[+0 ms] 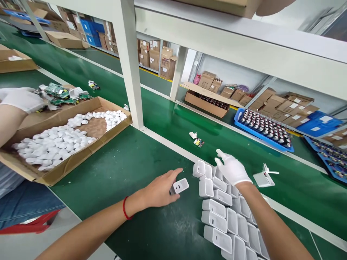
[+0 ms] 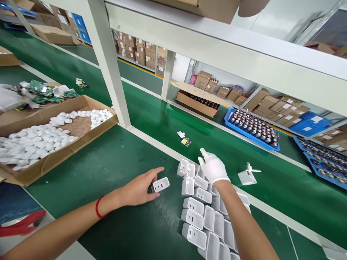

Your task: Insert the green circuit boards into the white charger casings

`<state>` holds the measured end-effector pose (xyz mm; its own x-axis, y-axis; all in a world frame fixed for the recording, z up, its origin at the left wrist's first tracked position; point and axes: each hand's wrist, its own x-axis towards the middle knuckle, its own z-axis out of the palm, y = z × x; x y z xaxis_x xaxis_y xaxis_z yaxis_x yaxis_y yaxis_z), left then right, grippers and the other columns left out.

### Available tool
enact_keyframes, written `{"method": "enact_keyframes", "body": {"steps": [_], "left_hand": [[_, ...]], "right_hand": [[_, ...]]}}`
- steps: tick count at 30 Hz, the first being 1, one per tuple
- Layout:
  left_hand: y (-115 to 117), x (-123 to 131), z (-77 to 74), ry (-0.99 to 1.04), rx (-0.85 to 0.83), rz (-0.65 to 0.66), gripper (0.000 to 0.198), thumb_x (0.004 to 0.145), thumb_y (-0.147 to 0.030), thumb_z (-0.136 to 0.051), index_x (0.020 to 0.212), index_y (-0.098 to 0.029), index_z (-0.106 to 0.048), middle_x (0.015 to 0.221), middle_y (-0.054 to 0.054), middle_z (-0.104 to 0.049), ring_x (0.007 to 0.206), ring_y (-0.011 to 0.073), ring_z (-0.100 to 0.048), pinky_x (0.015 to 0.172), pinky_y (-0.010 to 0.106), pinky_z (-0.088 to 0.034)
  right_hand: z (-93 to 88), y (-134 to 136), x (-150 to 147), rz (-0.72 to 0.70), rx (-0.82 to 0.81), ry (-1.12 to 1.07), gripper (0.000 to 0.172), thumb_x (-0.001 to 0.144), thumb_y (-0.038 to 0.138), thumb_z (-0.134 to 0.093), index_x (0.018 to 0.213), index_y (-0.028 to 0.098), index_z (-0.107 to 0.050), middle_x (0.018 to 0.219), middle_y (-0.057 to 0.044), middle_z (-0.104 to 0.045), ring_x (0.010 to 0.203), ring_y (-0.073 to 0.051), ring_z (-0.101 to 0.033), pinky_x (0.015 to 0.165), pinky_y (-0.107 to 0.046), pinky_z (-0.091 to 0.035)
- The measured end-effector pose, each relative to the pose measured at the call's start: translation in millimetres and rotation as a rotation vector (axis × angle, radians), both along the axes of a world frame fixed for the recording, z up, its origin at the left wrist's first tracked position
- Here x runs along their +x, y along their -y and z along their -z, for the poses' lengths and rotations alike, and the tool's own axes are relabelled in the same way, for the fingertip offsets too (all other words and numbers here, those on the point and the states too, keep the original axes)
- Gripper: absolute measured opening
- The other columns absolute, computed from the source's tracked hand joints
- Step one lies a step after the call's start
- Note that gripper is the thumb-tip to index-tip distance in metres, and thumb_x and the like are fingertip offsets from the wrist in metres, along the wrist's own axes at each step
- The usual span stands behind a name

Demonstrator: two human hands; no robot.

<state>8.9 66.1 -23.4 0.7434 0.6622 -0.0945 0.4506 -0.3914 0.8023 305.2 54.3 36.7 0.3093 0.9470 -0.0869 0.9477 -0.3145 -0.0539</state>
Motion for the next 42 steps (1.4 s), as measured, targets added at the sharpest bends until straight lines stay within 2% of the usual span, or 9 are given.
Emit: {"method": "enact_keyframes", "body": {"steps": [6, 10, 18, 21, 25, 29, 34, 38, 42], "left_hand": [[-1, -10, 8.9, 0.046, 0.007, 0.287, 0.087, 0.076, -0.035, -0.074, 0.152, -0.025, -0.033, 0.154, 0.015, -0.040, 0.131, 0.0340, -0.054, 0.104, 0.042, -0.053], [-3, -13, 12.3, 0.059, 0.088, 0.370, 0.072, 0.088, -0.032, -0.060, 0.153, -0.024, -0.030, 0.157, 0.014, -0.040, 0.137, 0.0337, -0.050, 0.108, 0.045, -0.051], [0, -10, 21.4, 0.038, 0.190, 0.354, 0.074, 0.089, -0.039, -0.066, 0.149, -0.018, -0.029, 0.148, 0.019, -0.048, 0.134, 0.0325, -0.053, 0.111, 0.046, -0.047], [-1, -10, 21.4, 0.030, 0.199, 0.330, 0.067, 0.085, -0.040, -0.071, 0.140, -0.017, -0.041, 0.138, 0.018, -0.054, 0.126, 0.0329, -0.058, 0.104, 0.046, -0.052], [-2, -9, 17.2, 0.080, 0.180, 0.271, 0.060, 0.074, -0.038, -0.081, 0.123, -0.020, -0.051, 0.121, 0.012, -0.060, 0.110, 0.0294, -0.062, 0.095, 0.042, -0.054], [0, -7, 15.5, 0.108, 0.084, 0.219, 0.061, 0.068, -0.032, -0.085, 0.117, -0.018, -0.052, 0.115, 0.011, -0.058, 0.106, 0.0291, -0.061, 0.091, 0.043, -0.054], [6, -5, 21.6, 0.249, -0.028, 0.136, 0.062, 0.069, -0.030, -0.082, 0.120, -0.020, -0.048, 0.118, 0.009, -0.053, 0.102, 0.0238, -0.060, 0.088, 0.040, -0.055], [10, -4, 19.9, 0.328, -0.027, 0.146, 0.062, 0.070, -0.031, -0.082, 0.121, -0.020, -0.048, 0.117, 0.009, -0.051, 0.101, 0.0220, -0.059, 0.088, 0.039, -0.055], [16, 1, 8.3, 0.390, 0.028, 0.206, 0.058, 0.074, -0.030, -0.079, 0.121, -0.020, -0.049, 0.118, 0.011, -0.050, 0.106, 0.0229, -0.058, 0.090, 0.039, -0.056]], "right_hand": [[17.7, -73, -10, -0.070, -0.087, -0.027, 0.052, 0.099, 0.019, -0.057, 0.149, 0.014, -0.044, 0.144, -0.018, -0.050, 0.132, -0.030, -0.051, 0.111, -0.048, -0.043], [31.0, -103, -13, -0.051, -0.103, -0.072, 0.047, 0.100, 0.025, -0.061, 0.145, 0.017, -0.047, 0.147, -0.014, -0.047, 0.131, -0.028, -0.049, 0.111, -0.049, -0.042], [38.3, -110, -10, 0.226, -0.057, -0.200, 0.055, 0.090, 0.021, -0.064, 0.141, 0.010, -0.047, 0.100, -0.013, -0.068, 0.094, -0.029, -0.067, 0.091, -0.048, -0.052], [25.4, -94, -15, 0.273, 0.053, -0.394, 0.084, 0.084, 0.023, -0.060, 0.156, 0.007, -0.019, 0.086, -0.009, -0.070, 0.090, -0.030, -0.068, 0.089, -0.046, -0.054], [-1.3, -50, -28, 0.226, 0.215, -0.772, 0.096, 0.088, 0.042, -0.047, 0.155, 0.013, 0.016, 0.113, -0.011, -0.067, 0.106, -0.026, -0.068, 0.086, -0.044, -0.060], [-20.7, 12, -43, 0.108, 0.384, -1.223, 0.083, 0.088, 0.045, -0.049, 0.156, 0.032, -0.004, 0.135, -0.011, -0.056, 0.121, -0.031, -0.060, 0.094, -0.057, -0.056], [-18.6, 82, -60, 0.116, 0.455, -1.427, 0.083, 0.081, 0.058, -0.065, 0.152, 0.031, -0.032, 0.139, -0.012, -0.054, 0.124, -0.036, -0.057, 0.103, -0.057, -0.050], [-10.8, 117, -71, 0.086, 0.526, -1.380, 0.095, 0.076, 0.072, -0.066, 0.155, 0.034, -0.030, 0.138, -0.011, -0.055, 0.119, -0.038, -0.059, 0.096, -0.056, -0.055], [-12.0, 137, -83, 0.002, 0.624, -1.395, 0.098, 0.081, 0.056, -0.075, 0.159, 0.036, -0.019, 0.142, -0.011, -0.050, 0.123, -0.037, -0.057, 0.094, -0.054, -0.057]]}}
